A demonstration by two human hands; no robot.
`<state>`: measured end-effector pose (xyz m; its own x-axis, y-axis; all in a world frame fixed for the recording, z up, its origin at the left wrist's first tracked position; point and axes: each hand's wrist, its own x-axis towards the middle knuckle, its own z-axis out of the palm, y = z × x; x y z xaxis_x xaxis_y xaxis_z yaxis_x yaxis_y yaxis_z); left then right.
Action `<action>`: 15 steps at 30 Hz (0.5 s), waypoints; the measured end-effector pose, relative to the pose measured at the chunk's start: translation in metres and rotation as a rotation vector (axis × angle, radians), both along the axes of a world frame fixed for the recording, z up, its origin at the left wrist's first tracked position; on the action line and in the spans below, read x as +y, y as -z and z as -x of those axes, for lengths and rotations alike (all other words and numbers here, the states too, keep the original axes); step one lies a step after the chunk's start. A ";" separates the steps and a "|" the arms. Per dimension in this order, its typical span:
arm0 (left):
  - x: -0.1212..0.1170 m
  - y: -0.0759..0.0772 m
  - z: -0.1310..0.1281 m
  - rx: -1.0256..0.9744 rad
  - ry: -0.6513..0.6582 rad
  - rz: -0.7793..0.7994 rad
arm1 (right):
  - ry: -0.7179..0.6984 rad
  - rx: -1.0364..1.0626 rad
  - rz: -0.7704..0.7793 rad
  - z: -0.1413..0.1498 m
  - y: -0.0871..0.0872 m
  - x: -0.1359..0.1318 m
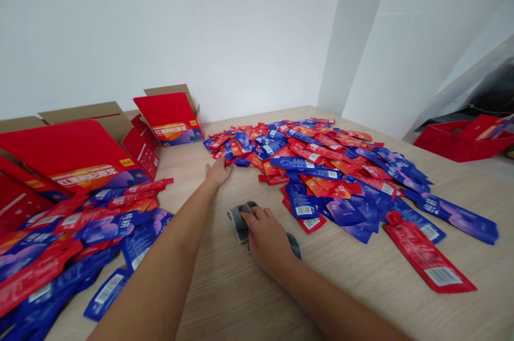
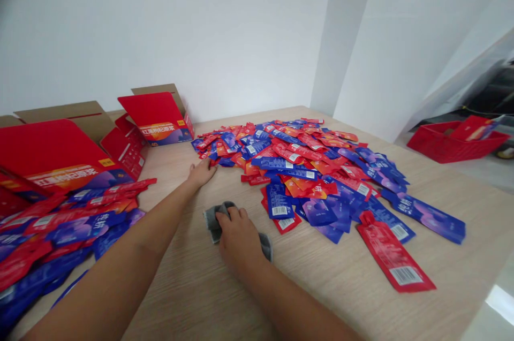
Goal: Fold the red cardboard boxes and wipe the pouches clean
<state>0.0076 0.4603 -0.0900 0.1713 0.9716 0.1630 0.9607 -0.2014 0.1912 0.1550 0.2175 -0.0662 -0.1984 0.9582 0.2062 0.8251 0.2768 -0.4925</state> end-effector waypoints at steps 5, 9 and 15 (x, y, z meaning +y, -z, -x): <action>-0.027 0.002 0.005 0.005 0.042 -0.035 | 0.004 -0.005 -0.002 0.000 -0.001 -0.001; -0.032 0.001 0.005 -0.016 0.012 -0.092 | -0.010 0.015 -0.014 -0.001 0.000 -0.003; -0.006 0.000 -0.005 -0.065 -0.020 -0.164 | -0.015 0.033 -0.001 -0.001 0.001 -0.001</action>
<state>0.0131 0.4547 -0.0902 0.1364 0.9341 0.3298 0.9515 -0.2162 0.2190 0.1561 0.2169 -0.0673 -0.2057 0.9550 0.2136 0.8043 0.2893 -0.5190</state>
